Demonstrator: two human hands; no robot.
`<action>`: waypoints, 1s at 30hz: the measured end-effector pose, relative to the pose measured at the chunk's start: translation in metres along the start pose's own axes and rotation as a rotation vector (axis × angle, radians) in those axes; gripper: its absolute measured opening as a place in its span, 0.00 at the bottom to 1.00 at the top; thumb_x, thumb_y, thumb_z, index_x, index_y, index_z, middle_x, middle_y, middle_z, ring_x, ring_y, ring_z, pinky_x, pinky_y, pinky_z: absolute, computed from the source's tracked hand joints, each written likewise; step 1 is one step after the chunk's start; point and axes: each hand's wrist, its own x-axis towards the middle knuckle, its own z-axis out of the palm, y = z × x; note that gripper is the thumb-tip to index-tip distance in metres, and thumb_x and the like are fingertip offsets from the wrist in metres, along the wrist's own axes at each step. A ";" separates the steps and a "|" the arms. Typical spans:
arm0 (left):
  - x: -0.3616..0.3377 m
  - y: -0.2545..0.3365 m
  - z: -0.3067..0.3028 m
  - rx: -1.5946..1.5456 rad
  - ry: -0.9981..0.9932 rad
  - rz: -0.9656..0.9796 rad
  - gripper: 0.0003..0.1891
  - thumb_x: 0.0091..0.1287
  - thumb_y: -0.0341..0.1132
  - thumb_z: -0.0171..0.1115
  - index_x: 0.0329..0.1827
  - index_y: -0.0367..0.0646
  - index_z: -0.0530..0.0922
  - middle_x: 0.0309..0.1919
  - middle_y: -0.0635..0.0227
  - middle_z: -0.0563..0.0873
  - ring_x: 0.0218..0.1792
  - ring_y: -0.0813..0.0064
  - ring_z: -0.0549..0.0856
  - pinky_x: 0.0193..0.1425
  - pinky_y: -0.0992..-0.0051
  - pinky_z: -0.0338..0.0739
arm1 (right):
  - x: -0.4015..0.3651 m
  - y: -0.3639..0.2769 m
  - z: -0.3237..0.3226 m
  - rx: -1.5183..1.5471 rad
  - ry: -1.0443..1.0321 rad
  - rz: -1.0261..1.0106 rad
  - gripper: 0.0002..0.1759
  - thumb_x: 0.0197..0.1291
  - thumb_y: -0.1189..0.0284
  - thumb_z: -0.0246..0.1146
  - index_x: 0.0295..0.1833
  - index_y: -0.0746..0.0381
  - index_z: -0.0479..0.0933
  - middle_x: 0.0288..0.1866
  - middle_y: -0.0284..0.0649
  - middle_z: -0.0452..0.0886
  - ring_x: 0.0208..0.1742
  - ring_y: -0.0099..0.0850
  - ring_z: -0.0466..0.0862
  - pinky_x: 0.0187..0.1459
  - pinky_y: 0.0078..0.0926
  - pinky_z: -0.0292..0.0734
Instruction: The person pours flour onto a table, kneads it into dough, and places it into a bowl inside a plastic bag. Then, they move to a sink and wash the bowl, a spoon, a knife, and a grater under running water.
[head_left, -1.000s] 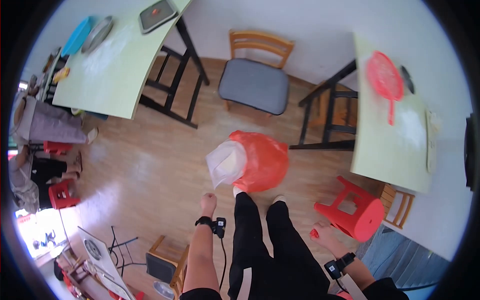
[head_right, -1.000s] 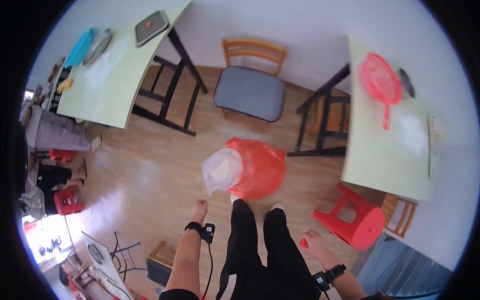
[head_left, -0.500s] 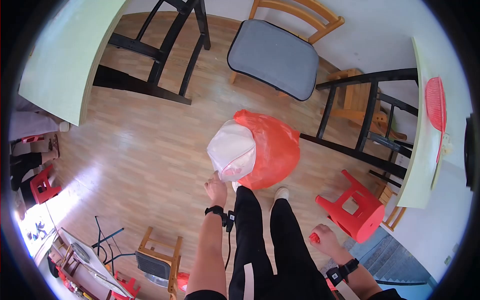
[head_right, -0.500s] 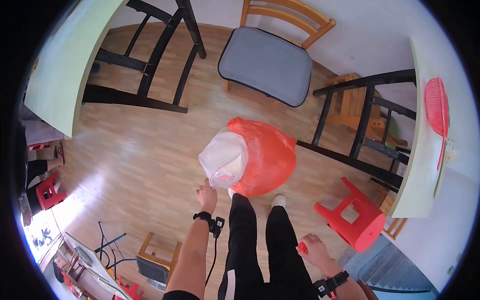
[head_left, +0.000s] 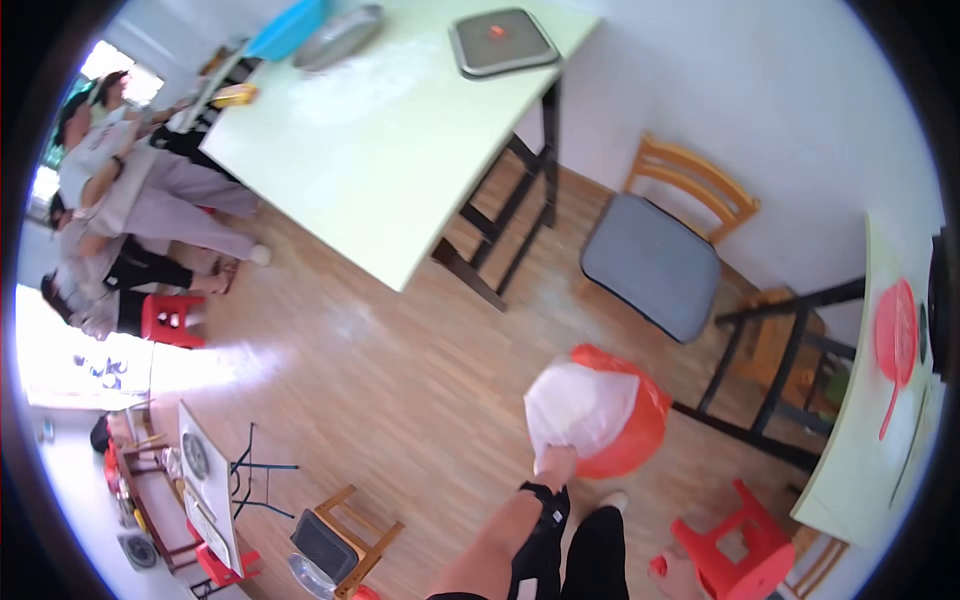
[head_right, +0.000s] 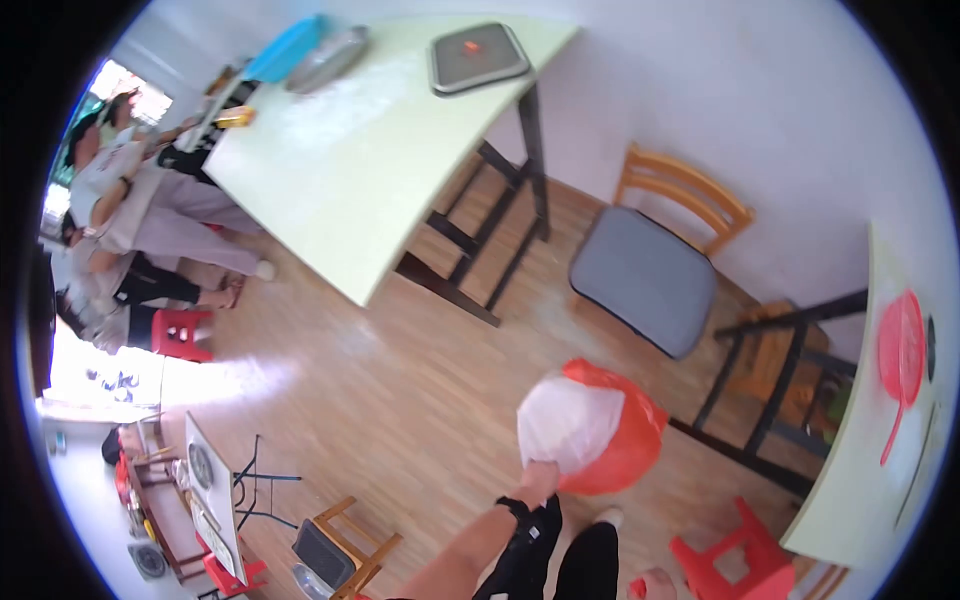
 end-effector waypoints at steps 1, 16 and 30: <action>-0.006 0.005 0.003 0.006 0.052 0.047 0.08 0.54 0.32 0.48 0.28 0.46 0.77 0.24 0.63 0.83 0.29 0.67 0.83 0.36 0.66 0.72 | -0.004 -0.004 -0.008 0.050 0.047 -0.096 0.07 0.47 0.72 0.59 0.33 0.62 0.74 0.29 0.45 0.75 0.31 0.43 0.76 0.34 0.37 0.70; 0.003 0.045 -0.048 0.259 0.137 -0.177 0.10 0.57 0.38 0.49 0.33 0.47 0.79 0.38 0.68 0.77 0.43 0.70 0.76 0.46 0.72 0.66 | -0.038 0.048 -0.004 0.030 0.222 -0.156 0.06 0.43 0.72 0.58 0.29 0.62 0.72 0.24 0.45 0.73 0.27 0.42 0.74 0.30 0.37 0.69; 0.011 0.062 0.005 -0.007 -0.077 -0.089 0.14 0.58 0.37 0.45 0.32 0.42 0.80 0.33 0.57 0.83 0.36 0.61 0.83 0.37 0.65 0.77 | -0.101 0.125 0.032 0.153 0.129 -0.059 0.07 0.46 0.72 0.58 0.29 0.64 0.70 0.28 0.47 0.72 0.31 0.44 0.73 0.34 0.38 0.69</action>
